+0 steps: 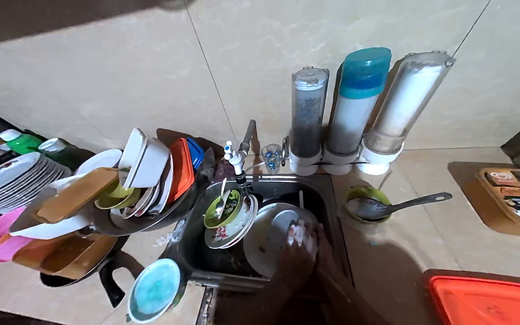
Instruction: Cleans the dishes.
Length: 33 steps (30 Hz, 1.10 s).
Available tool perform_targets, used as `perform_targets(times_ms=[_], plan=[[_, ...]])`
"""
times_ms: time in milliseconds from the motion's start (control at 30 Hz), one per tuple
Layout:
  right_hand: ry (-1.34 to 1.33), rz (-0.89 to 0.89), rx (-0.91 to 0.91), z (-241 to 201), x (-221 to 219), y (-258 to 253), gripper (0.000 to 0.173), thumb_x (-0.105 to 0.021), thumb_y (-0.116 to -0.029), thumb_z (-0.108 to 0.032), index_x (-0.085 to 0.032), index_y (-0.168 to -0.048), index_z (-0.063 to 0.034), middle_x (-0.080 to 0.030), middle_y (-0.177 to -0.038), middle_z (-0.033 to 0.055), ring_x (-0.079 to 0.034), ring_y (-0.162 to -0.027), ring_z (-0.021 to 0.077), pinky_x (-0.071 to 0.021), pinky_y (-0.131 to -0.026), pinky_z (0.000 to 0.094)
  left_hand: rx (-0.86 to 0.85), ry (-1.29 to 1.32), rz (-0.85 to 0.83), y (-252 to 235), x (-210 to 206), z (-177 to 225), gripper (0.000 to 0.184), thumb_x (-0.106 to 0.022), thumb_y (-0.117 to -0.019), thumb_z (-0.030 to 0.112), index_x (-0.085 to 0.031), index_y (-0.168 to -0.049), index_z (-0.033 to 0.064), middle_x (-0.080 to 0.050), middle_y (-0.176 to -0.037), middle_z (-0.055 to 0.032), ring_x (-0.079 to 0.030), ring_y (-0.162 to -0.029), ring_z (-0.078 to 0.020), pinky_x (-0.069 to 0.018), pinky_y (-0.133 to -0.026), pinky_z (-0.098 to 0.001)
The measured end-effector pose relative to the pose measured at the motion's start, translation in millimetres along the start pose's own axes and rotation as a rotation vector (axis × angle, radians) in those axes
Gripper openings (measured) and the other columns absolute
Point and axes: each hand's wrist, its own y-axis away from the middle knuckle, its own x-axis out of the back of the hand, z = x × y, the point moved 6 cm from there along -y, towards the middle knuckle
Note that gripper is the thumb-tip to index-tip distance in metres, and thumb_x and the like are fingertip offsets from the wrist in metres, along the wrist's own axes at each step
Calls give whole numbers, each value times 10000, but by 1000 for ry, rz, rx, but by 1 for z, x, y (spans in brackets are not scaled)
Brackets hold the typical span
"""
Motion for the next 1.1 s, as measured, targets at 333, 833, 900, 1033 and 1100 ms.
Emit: perform_targets(times_ms=[333, 833, 900, 1033, 1100], plan=[[146, -25, 48, -13, 1, -2, 559, -236, -1125, -407, -512, -1416, -18, -632, -1294, 157, -628, -1168, 196, -533, -996, 410, 737, 785, -467, -54, -13, -134, 416, -515, -1082, 318, -663, -1275, -19, -661, -1297, -214, -608, -1250, -297, -437, -1104, -497], [45, 56, 388, -65, 39, -40, 463, -251, -1128, -257, -570, -1228, 64, -675, -1095, 72, -669, -975, 105, -573, -862, 290, -59, 398, -107, -35, 65, -48, 201, -714, -911, 173, -762, -1032, 20, -742, -1086, -183, -695, -1094, -378, -527, -980, -574], [61, 94, 435, -78, 42, -35, 440, -277, -1126, -229, -516, -1321, 85, -639, -1235, 97, -636, -1092, 85, -542, -935, 269, -59, 398, -81, -35, 60, -39, 198, -718, -902, 141, -763, -1044, 10, -738, -1107, -195, -680, -1125, -401, -495, -1018, -597], [203, 45, 598, -95, 62, -41, 548, -245, -1116, -195, -172, -1582, 83, -241, -1652, 222, -321, -1503, 187, -291, -1222, 294, -27, 457, 16, -39, 43, -27, 226, -708, -912, 135, -767, -1074, -11, -728, -1161, -226, -686, -1141, -399, -525, -1030, -521], [164, 76, 711, -100, 71, -44, 576, -268, -1108, -199, -114, -1594, 71, -179, -1668, 223, -282, -1520, 188, -279, -1229, 296, 37, 562, 15, -47, 27, -23, 277, -710, -905, 102, -732, -1130, -57, -689, -1233, -259, -656, -1193, -399, -508, -1060, -496]])
